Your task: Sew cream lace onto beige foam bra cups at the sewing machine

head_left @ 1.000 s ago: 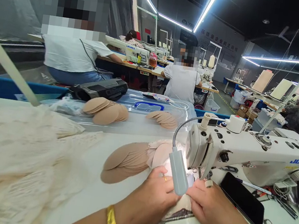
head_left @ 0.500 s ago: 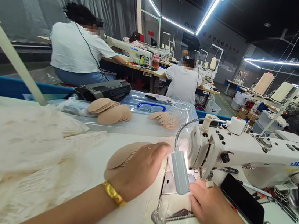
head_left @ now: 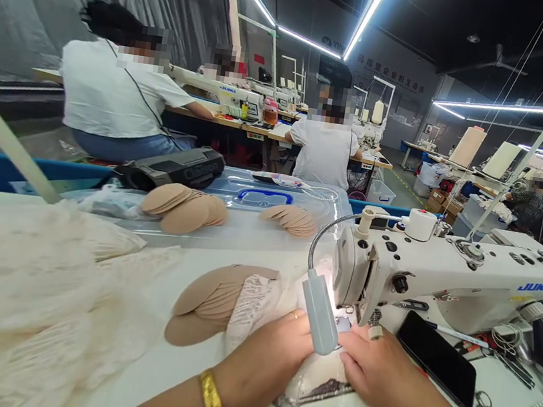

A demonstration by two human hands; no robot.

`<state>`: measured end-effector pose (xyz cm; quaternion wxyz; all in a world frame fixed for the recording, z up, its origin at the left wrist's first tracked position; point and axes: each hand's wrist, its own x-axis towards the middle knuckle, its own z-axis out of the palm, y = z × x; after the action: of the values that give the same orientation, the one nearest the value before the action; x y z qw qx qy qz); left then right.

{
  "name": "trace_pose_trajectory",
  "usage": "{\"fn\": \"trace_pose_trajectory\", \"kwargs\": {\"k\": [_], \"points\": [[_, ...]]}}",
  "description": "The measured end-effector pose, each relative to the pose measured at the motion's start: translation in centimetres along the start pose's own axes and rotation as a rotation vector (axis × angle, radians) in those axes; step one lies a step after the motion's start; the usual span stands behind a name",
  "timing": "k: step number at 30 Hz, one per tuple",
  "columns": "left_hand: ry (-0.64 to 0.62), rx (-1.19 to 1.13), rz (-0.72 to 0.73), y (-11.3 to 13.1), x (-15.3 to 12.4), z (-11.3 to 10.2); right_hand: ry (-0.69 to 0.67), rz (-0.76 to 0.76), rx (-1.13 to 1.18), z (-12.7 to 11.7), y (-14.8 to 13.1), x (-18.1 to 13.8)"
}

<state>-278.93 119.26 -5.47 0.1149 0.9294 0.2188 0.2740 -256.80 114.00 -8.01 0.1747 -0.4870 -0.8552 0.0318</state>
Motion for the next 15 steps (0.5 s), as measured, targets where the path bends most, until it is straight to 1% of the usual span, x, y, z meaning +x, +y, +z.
{"fn": "trace_pose_trajectory", "kwargs": {"k": [3,7,11,15], "points": [[0.01,-0.015,-0.063,0.4,0.6,0.2,0.006,-0.01,-0.016,0.0,0.0,0.0],[0.083,-0.061,-0.21,1.0,0.8,0.9,-0.004,-0.005,-0.043,0.2,0.2,-0.2],[0.11,-0.112,-0.23,1.2,0.5,2.0,-0.023,0.017,-0.059,0.0,0.2,-0.2],[0.062,-0.043,-0.249,0.8,0.3,3.0,-0.025,0.03,-0.042,0.0,-0.1,-0.1]]}}
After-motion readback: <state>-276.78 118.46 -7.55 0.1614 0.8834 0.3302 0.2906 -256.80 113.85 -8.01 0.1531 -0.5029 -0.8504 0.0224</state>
